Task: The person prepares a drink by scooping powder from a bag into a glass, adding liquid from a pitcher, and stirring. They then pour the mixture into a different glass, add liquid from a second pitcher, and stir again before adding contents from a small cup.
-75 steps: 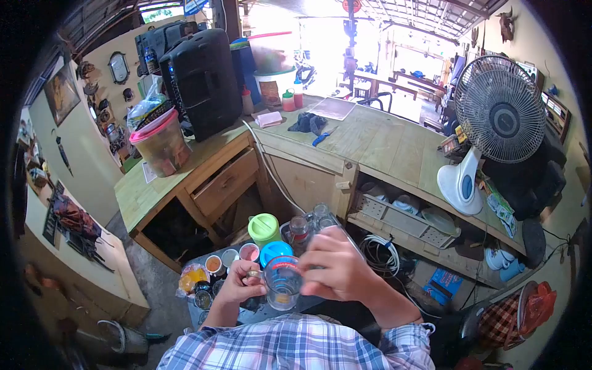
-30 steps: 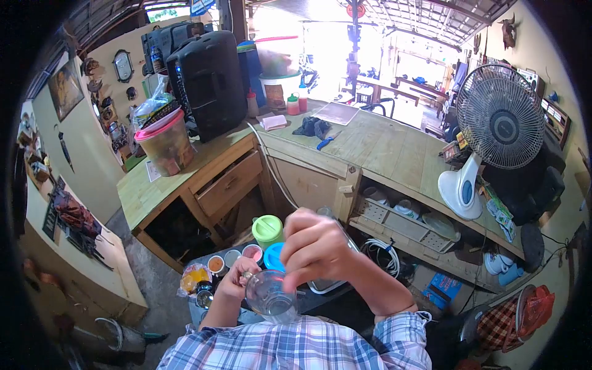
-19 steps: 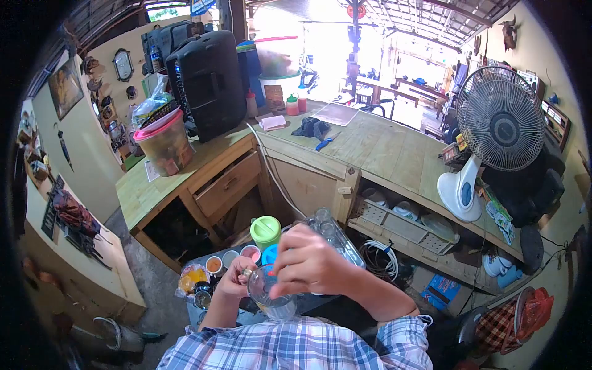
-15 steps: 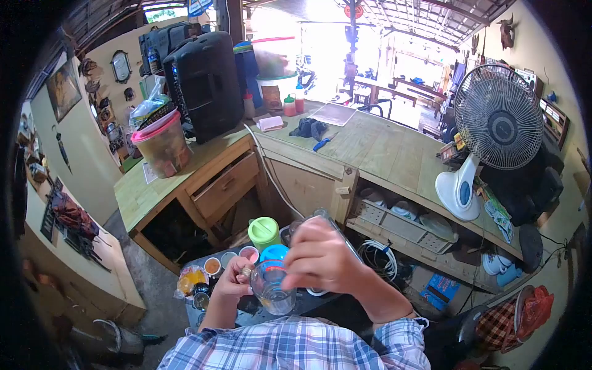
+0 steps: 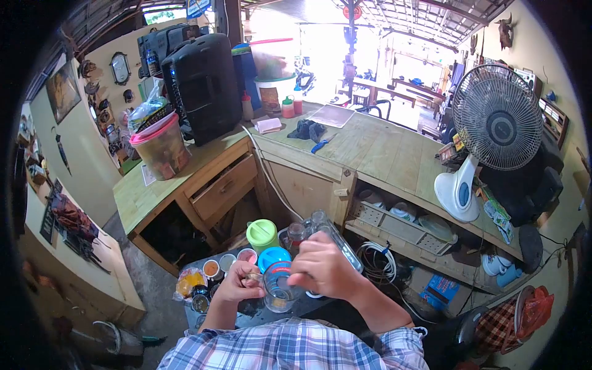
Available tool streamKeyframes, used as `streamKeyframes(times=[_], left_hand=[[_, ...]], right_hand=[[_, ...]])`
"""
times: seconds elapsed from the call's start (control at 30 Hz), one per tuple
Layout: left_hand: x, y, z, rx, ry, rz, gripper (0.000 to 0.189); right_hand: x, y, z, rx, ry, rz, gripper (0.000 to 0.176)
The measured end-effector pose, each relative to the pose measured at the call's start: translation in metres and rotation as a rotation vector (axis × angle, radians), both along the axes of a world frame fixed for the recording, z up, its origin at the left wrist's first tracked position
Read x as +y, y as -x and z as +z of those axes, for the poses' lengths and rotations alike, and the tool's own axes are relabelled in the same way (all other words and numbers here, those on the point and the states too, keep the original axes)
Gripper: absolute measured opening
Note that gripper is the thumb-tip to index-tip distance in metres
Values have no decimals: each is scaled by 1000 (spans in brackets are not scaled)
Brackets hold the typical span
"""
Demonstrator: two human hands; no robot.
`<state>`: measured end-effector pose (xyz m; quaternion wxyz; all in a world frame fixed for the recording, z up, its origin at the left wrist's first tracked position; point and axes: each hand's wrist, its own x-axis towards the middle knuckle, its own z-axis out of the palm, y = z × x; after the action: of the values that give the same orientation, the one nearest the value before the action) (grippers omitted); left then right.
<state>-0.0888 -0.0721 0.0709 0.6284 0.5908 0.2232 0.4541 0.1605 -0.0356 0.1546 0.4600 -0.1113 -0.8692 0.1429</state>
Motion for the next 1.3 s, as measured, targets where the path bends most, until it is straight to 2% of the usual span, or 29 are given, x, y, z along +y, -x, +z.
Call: streamKeyframes(times=[0.07, 0.1, 0.2, 0.23, 0.33, 0.37, 0.43, 0.47, 0.67, 0.73, 0.87, 0.93, 1.0, 1.07, 1.13, 1.2, 1.3], left_hand=[[-1, -2, -3, 11, 7, 16, 43], [0, -2, -5, 19, 15, 36, 43], [1, -2, -8, 56, -29, 26, 43], [0, -1, -7, 56, -28, 27, 43], [-2, -2, -2, 115, -36, 71, 42], [-3, -4, 2, 175, -93, 109, 41], [-4, -7, 6, 233, -145, 147, 40], [-4, -9, 6, 273, -192, 192, 36], [-3, -14, 13, 370, -413, 295, 23], [-4, -15, 13, 409, -492, 337, 22], [-2, -23, 17, 426, -648, 405, 22], [1, -24, 14, 435, -702, 430, 22], [1, -24, 9, 474, -803, 492, 22], [1, -26, 14, 490, -870, 523, 22], [2, -28, 14, 503, -941, 548, 22], [5, -28, 9, 450, -974, 565, 21], [4, -25, 12, 496, -1010, 570, 21]], right_hand=[[-2, 2, -6, -120, 16, -39, 38], [-4, -3, 1, -4, -4, -41, 39], [-14, -23, 11, 67, 12, -163, 40], [-12, -17, 6, 66, 31, -140, 40], [-10, -3, -19, -103, 181, -79, 24], [-10, -6, -15, -103, 181, -80, 24], [-13, -22, -1, 87, 137, -129, 12], [-16, -33, 3, 67, 193, -126, 6], [-32, -19, -12, -42, 353, -253, 6], [-37, -34, -7, 132, 428, -306, 4], [-39, -19, -14, -46, 473, -301, 7], [-39, -23, -14, -19, 510, -268, 7], [-40, -37, -14, 188, 511, -277, 7], [-39, -34, -16, 233, 508, -254, 6], [-39, -19, -16, 70, 460, -232, 6], [-39, -24, -16, 50, 469, -232, 7], [-42, -44, -22, 341, 594, -205, 7]])
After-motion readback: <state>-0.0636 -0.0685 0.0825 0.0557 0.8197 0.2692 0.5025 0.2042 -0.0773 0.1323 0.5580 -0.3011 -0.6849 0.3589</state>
